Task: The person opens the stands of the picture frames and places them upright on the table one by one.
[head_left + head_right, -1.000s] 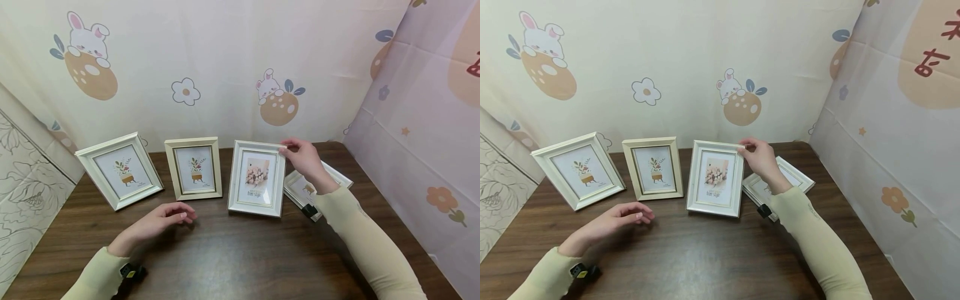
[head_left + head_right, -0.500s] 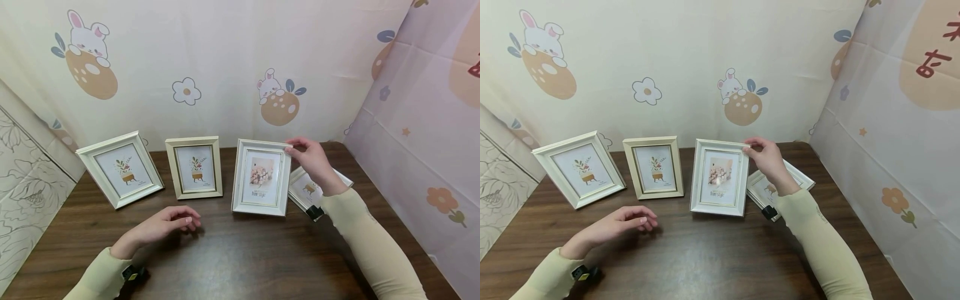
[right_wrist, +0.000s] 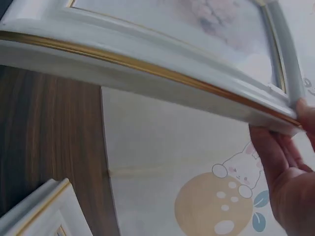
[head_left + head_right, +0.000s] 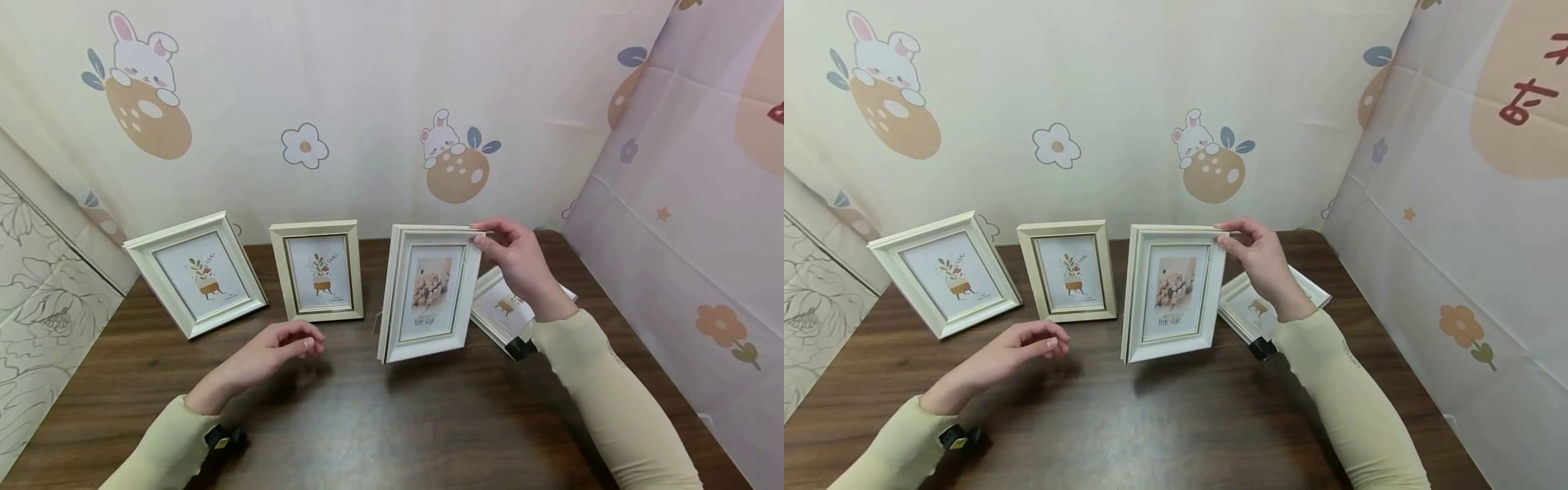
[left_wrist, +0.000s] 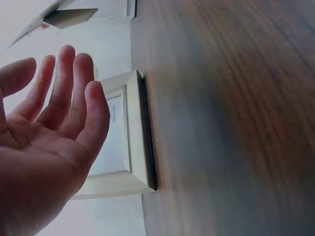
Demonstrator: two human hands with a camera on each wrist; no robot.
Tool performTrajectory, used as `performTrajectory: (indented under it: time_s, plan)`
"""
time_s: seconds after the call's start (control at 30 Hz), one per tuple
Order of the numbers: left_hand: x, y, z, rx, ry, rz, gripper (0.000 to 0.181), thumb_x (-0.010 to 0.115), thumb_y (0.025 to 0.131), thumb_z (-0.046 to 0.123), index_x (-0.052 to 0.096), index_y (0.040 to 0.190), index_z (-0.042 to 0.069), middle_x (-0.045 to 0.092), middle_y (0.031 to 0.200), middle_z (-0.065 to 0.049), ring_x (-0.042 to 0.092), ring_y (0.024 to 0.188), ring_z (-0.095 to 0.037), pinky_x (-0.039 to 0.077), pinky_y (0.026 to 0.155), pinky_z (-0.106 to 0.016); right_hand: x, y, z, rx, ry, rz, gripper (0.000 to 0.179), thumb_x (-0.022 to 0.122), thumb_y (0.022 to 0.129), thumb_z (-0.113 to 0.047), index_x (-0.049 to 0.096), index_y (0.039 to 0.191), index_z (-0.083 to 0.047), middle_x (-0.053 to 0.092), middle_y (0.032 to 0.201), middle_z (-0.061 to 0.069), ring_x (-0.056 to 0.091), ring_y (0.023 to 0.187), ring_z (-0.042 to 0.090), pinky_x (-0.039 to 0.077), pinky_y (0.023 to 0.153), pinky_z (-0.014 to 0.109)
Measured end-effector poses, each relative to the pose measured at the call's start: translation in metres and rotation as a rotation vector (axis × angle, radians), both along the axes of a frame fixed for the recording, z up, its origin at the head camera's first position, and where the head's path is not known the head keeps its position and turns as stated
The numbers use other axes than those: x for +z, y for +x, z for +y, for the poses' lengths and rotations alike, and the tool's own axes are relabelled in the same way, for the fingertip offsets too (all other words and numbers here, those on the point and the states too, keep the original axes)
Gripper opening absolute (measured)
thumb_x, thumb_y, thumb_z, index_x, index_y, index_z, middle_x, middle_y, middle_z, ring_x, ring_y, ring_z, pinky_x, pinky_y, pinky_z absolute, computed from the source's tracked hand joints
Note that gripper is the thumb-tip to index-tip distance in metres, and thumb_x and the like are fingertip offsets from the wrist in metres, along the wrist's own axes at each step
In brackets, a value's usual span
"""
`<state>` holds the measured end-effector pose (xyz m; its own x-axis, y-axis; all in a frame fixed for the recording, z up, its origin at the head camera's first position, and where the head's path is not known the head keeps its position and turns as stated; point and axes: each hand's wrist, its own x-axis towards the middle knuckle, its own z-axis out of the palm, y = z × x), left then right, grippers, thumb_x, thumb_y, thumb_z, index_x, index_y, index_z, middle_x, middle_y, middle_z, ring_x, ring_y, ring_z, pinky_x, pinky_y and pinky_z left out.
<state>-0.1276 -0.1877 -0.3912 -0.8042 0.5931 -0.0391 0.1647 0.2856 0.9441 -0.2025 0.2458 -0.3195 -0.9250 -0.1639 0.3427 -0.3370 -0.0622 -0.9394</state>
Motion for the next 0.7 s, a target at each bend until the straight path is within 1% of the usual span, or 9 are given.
performTrajectory:
  time_s: [0.13,0.23,0.37,0.47,0.57,0.7]
  plan:
    - [0.003,-0.001,0.001,0.012,0.003,0.001,0.028,0.053,0.105,0.019,0.060,0.118,-0.004,0.065,0.112,-0.022,0.063,0.106,-0.032,0.051,0.092,-0.045,-0.002,0.001,-0.004,0.066,-0.133,0.031,0.020,0.060,0.095,0.008,0.070,0.107,-0.005,0.065,0.103,0.007,0.067,0.086,0.015,0.058,0.068,0.025]
    - [0.006,-0.001,0.001,0.010,0.009,0.000,0.028,0.053,0.105,0.019,0.061,0.118,-0.004,0.065,0.112,-0.020,0.062,0.108,-0.037,0.050,0.094,-0.047,-0.003,0.002,-0.006,0.099,-0.219,0.035,0.022,0.059,0.095,0.009,0.071,0.104,-0.007,0.066,0.101,0.006,0.066,0.086,0.014,0.057,0.068,0.025]
    - [0.008,-0.002,0.003,0.000,0.025,-0.011,0.029,0.053,0.105,0.019,0.060,0.119,-0.005,0.066,0.111,-0.018,0.060,0.110,-0.042,0.050,0.096,-0.048,-0.002,0.006,-0.008,0.138,-0.279,0.035,0.019,0.061,0.095,0.006,0.072,0.104,-0.008,0.067,0.100,0.005,0.065,0.087,0.014,0.057,0.070,0.025]
    - [0.009,-0.002,0.004,-0.018,0.034,-0.024,0.029,0.053,0.105,0.019,0.060,0.119,-0.005,0.065,0.113,-0.019,0.060,0.111,-0.043,0.049,0.097,-0.047,-0.002,0.007,-0.009,0.184,-0.310,0.039,0.017,0.062,0.095,0.004,0.071,0.104,-0.007,0.066,0.101,0.005,0.064,0.088,0.015,0.056,0.071,0.025]
    - [0.010,-0.002,0.006,-0.038,0.026,-0.013,0.027,0.053,0.105,0.019,0.061,0.118,-0.003,0.065,0.113,-0.019,0.061,0.110,-0.040,0.050,0.096,-0.044,-0.002,0.008,-0.009,0.240,-0.339,0.049,0.016,0.063,0.095,0.003,0.071,0.105,-0.007,0.066,0.103,0.005,0.065,0.090,0.015,0.056,0.074,0.025]
    - [0.011,-0.001,0.009,-0.061,0.012,0.027,0.020,0.053,0.104,0.018,0.064,0.115,0.005,0.066,0.110,-0.016,0.063,0.105,-0.031,0.051,0.093,-0.041,-0.004,0.008,-0.011,0.323,-0.398,0.044,0.016,0.064,0.094,0.002,0.071,0.106,-0.006,0.068,0.105,0.006,0.066,0.091,0.015,0.057,0.074,0.026]
